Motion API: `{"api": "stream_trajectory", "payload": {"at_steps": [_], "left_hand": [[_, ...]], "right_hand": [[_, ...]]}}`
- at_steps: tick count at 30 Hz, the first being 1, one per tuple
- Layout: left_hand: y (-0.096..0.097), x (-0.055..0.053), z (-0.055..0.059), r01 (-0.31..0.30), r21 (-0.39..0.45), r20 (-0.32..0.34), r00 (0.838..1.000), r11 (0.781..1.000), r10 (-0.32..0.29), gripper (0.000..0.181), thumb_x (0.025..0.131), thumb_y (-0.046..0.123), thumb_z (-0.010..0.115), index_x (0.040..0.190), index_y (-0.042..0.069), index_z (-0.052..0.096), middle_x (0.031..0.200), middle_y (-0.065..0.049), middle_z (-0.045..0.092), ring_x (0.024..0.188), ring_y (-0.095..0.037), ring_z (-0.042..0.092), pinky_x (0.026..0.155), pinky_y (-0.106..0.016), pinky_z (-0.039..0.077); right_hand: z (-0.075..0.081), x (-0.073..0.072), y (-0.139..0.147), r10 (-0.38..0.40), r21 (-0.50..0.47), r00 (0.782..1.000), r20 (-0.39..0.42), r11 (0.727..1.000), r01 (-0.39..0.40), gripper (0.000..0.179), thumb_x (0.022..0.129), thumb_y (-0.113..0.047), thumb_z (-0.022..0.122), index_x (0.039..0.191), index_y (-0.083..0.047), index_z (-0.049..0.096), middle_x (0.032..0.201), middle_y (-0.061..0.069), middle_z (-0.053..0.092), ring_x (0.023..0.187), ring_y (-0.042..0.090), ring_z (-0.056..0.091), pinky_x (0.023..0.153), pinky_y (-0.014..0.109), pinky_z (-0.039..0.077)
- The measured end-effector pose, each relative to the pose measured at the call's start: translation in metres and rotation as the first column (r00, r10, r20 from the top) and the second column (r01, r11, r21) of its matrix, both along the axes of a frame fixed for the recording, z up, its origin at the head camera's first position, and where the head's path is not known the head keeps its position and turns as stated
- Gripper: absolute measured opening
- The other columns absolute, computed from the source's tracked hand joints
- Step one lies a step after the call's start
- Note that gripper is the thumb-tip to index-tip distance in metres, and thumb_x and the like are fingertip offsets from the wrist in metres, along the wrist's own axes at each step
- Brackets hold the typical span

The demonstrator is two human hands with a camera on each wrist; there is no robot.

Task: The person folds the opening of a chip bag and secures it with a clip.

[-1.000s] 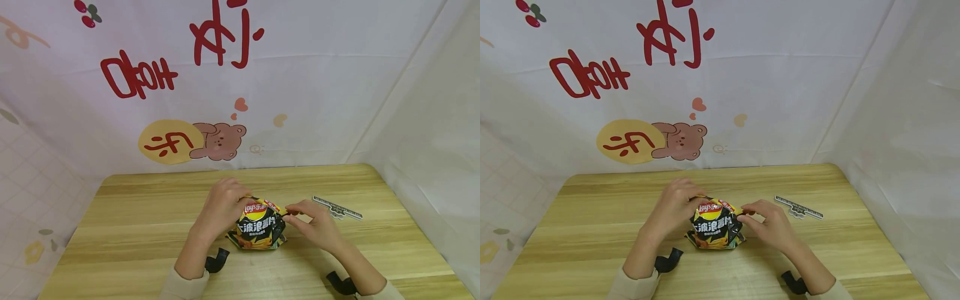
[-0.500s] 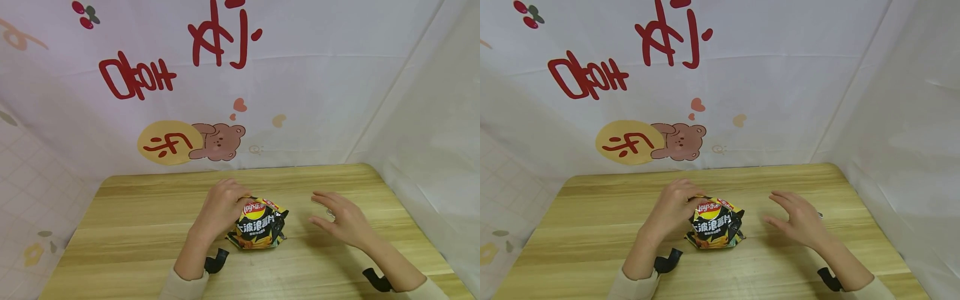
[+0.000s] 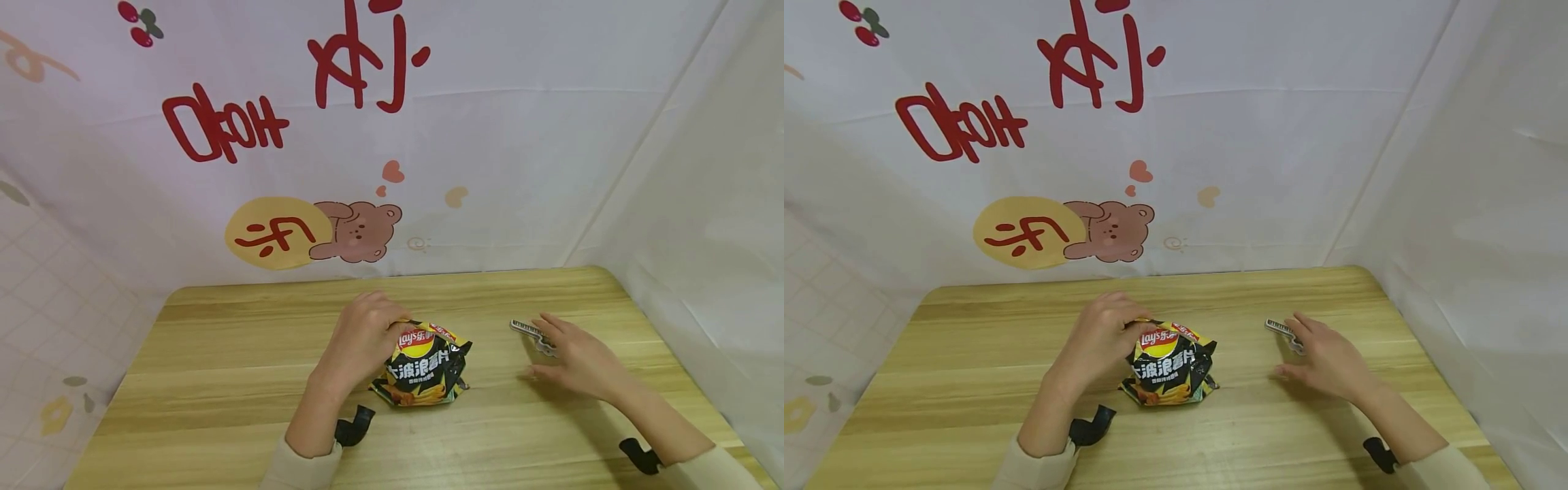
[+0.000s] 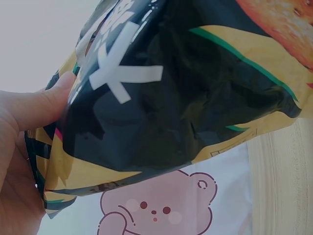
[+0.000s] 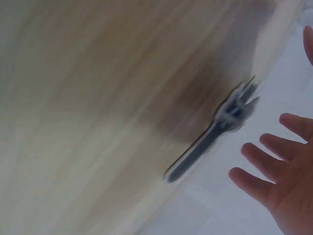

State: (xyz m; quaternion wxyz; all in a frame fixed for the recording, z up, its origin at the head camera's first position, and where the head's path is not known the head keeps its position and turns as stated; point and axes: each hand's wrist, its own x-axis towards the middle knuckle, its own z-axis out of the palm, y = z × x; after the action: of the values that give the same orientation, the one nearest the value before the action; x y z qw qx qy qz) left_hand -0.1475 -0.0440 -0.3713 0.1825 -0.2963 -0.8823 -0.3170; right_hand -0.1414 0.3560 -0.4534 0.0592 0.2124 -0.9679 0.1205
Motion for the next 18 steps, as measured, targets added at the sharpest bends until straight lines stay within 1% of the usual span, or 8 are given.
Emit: {"api": "stream_trajectory", "payload": {"at_steps": [3, 5, 8, 11, 13, 16, 18], "left_hand": [[0.0, 0.001, 0.001, -0.003, -0.003, 0.0, 1.0, 1.0, 0.003, 0.009, 0.086, 0.012, 0.088, 0.093, 0.013, 0.083, 0.09, 0.004, 0.077, 0.087, -0.013, 0.067, 0.081, -0.032, 0.056], [0.0, 0.001, 0.001, -0.002, -0.003, 0.001, 1.0, 1.0, 0.002, 0.009, 0.086, 0.012, 0.088, 0.093, 0.014, 0.083, 0.089, 0.005, 0.077, 0.087, -0.013, 0.066, 0.08, -0.032, 0.055], [0.0, 0.001, 0.001, 0.001, 0.002, 0.0, 1.0, 1.0, -0.001, 0.009, 0.085, 0.012, 0.088, 0.092, 0.014, 0.083, 0.087, 0.005, 0.077, 0.085, -0.012, 0.065, 0.079, -0.031, 0.055], [-0.001, 0.0, 0.0, 0.007, 0.009, -0.004, 1.0, 1.0, -0.007, 0.009, 0.085, 0.011, 0.089, 0.09, 0.015, 0.083, 0.086, 0.006, 0.076, 0.083, -0.012, 0.064, 0.077, -0.031, 0.054], [0.0, 0.0, 0.0, 0.007, 0.009, -0.008, 1.0, 1.0, -0.007, 0.009, 0.085, 0.011, 0.088, 0.09, 0.015, 0.082, 0.086, 0.006, 0.076, 0.083, -0.012, 0.064, 0.077, -0.031, 0.054], [0.0, 0.0, 0.0, 0.011, 0.009, -0.014, 1.0, 1.0, -0.011, 0.009, 0.085, 0.01, 0.088, 0.089, 0.014, 0.082, 0.085, 0.005, 0.076, 0.083, -0.012, 0.065, 0.077, -0.031, 0.054], [0.0, 0.0, 0.0, 0.013, 0.006, -0.017, 1.0, 1.0, -0.013, 0.009, 0.085, 0.009, 0.088, 0.089, 0.014, 0.082, 0.085, 0.005, 0.076, 0.083, -0.013, 0.065, 0.078, -0.032, 0.055]], "right_hand": [[-0.001, -0.003, 0.005, -0.052, 0.033, 0.994, 0.091, 0.998, 0.05, 0.101, 0.079, -0.067, 0.082, 0.145, 0.004, 0.055, 0.146, 0.034, 0.052, 0.126, 0.057, 0.055, 0.097, 0.068, 0.048], [-0.003, -0.005, 0.008, -0.077, 0.049, 0.988, 0.135, 0.996, 0.071, 0.103, 0.079, -0.071, 0.079, 0.144, 0.004, 0.056, 0.144, 0.034, 0.054, 0.126, 0.056, 0.056, 0.096, 0.068, 0.049], [-0.007, -0.008, 0.012, -0.092, 0.079, 0.983, 0.16, 0.994, 0.08, 0.102, 0.078, -0.074, 0.078, 0.141, 0.004, 0.059, 0.135, 0.031, 0.059, 0.12, 0.052, 0.06, 0.092, 0.065, 0.052], [-0.01, -0.014, 0.014, -0.089, 0.1, 0.984, 0.154, 0.992, 0.074, 0.095, 0.076, -0.068, 0.083, 0.135, 0.004, 0.063, 0.124, 0.026, 0.065, 0.109, 0.044, 0.066, 0.083, 0.06, 0.056], [-0.011, -0.018, 0.017, -0.082, 0.109, 0.985, 0.151, 0.992, 0.066, 0.089, 0.076, -0.063, 0.086, 0.13, 0.004, 0.066, 0.116, 0.022, 0.066, 0.1, 0.037, 0.067, 0.075, 0.056, 0.057], [-0.011, -0.025, 0.02, -0.082, 0.105, 0.982, 0.172, 0.992, 0.064, 0.079, 0.077, -0.056, 0.089, 0.126, 0.003, 0.068, 0.106, 0.015, 0.066, 0.087, 0.025, 0.063, 0.066, 0.047, 0.055], [-0.009, -0.029, 0.022, -0.085, 0.096, 0.975, 0.205, 0.993, 0.066, 0.075, 0.078, -0.052, 0.089, 0.124, 0.003, 0.069, 0.1, 0.01, 0.064, 0.081, 0.02, 0.059, 0.063, 0.041, 0.051]]}}
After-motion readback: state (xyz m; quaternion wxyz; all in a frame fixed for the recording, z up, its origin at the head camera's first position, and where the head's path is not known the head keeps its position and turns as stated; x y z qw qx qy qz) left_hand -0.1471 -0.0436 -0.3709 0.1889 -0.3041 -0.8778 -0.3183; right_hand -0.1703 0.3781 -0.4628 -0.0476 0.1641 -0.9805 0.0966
